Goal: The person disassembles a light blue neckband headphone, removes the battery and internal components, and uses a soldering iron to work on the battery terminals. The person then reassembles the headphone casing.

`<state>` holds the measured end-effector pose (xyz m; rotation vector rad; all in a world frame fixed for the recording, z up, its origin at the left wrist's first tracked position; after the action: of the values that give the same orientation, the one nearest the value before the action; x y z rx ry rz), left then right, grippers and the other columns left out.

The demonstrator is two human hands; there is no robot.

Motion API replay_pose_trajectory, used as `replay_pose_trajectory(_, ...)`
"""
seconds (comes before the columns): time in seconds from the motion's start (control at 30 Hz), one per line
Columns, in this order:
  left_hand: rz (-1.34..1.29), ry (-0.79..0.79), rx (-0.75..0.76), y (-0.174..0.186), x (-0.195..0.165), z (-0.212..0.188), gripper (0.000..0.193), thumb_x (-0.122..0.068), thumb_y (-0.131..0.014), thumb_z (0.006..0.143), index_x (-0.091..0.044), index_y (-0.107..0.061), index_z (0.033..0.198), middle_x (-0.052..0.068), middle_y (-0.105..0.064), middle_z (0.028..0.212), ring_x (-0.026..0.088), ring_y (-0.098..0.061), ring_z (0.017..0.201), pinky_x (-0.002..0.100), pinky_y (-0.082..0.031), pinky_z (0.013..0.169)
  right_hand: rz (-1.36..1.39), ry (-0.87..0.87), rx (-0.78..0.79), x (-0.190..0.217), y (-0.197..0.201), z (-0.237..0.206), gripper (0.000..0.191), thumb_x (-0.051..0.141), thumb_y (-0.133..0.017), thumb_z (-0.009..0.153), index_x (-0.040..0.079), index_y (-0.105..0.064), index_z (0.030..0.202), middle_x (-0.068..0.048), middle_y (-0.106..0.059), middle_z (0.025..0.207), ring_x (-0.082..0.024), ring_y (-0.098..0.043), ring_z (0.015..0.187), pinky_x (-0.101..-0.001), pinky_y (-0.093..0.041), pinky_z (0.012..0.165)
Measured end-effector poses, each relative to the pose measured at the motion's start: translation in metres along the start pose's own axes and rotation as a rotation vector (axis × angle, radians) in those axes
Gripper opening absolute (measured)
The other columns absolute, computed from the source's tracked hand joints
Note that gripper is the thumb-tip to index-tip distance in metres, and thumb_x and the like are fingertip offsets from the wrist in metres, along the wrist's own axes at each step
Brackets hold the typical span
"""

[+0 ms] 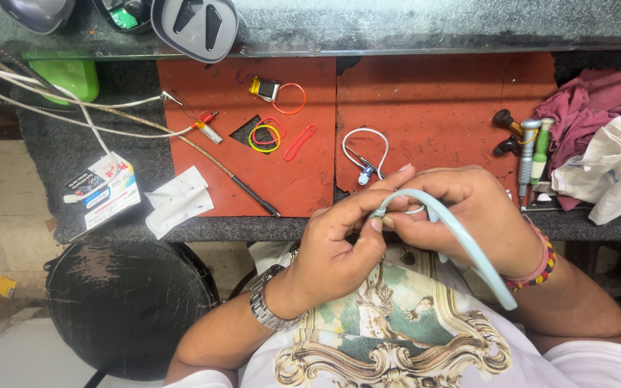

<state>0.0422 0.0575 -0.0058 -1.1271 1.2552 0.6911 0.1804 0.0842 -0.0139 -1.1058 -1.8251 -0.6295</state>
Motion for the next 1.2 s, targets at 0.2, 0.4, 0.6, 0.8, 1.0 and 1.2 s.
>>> replay_pose_trajectory(0.2,-0.032,-0.038,-0.044,0.001,0.003,-0.002,0.030,0.004,-0.045,0.107,0.004,-0.057,0.135,0.022,-0.053,0.159,0.022,-0.060,0.140,0.032,-0.050,0.117,0.077,-0.053,0.004,-0.014,0.000,0.005,0.018,0.003,-0.078,0.085,-0.004,-0.079,0.102,-0.006,-0.076,0.086,-0.008,-0.066,0.074,-0.0228,-0.053,0.062)
replay_pose_trajectory(0.4,-0.240,0.013,-0.034,-0.001,0.016,-0.003,0.030,0.001,-0.042,0.110,0.005,-0.054,0.138,0.022,-0.048,0.162,0.019,-0.062,0.133,0.031,-0.051,0.114,-0.119,0.166,-0.066,0.005,-0.001,0.004,0.018,0.006,-0.079,0.084,-0.002,-0.076,0.099,-0.005,-0.077,0.090,-0.006,-0.069,0.078,-0.0204,-0.057,0.065)
replay_pose_trajectory(0.6,-0.418,0.053,0.007,-0.004,0.026,-0.003,0.027,-0.004,-0.044,0.113,0.005,-0.052,0.137,0.022,-0.042,0.165,0.018,-0.064,0.126,0.031,-0.054,0.110,-0.244,0.271,-0.174,0.016,-0.004,0.002,0.021,0.009,-0.081,0.083,-0.001,-0.075,0.100,-0.005,-0.077,0.093,-0.005,-0.070,0.078,-0.0200,-0.057,0.065)
replay_pose_trajectory(0.8,-0.439,0.064,-0.017,-0.001,0.032,-0.003,0.025,-0.008,-0.046,0.115,0.005,-0.052,0.134,0.023,-0.044,0.164,0.020,-0.066,0.125,0.032,-0.055,0.109,-0.259,0.212,-0.244,0.008,-0.005,0.000,0.018,0.009,-0.084,0.082,0.000,-0.077,0.096,-0.004,-0.077,0.088,-0.004,-0.068,0.074,-0.0205,-0.055,0.061)
replay_pose_trajectory(1.0,-0.534,0.148,-0.123,0.007,0.039,0.003,0.025,-0.008,-0.049,0.111,0.005,-0.053,0.132,0.025,-0.046,0.160,0.024,-0.066,0.123,0.040,-0.058,0.103,0.016,0.221,-0.201,0.001,0.002,0.009,0.016,0.001,-0.074,0.089,-0.002,-0.071,0.105,-0.008,-0.072,0.100,-0.007,-0.068,0.084,-0.0216,-0.055,0.069)
replay_pose_trajectory(1.2,-0.724,0.167,-0.164,0.014,0.034,0.007,0.024,-0.010,-0.041,0.112,0.001,-0.043,0.134,0.024,-0.044,0.160,0.036,-0.064,0.125,0.048,-0.057,0.107,0.067,0.440,-0.615,0.012,0.044,-0.029,0.017,-0.003,-0.067,0.095,0.001,-0.063,0.111,-0.008,-0.065,0.110,-0.008,-0.057,0.063,-0.0212,-0.047,0.053)
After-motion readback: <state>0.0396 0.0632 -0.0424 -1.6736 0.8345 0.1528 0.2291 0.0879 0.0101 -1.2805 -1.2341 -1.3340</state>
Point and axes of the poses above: each hand's wrist, its own z-axis towards the middle knuckle, its own y-axis out of the back of the hand, x = y × z, the point moved 9 cm from there along z, towards the middle knuckle
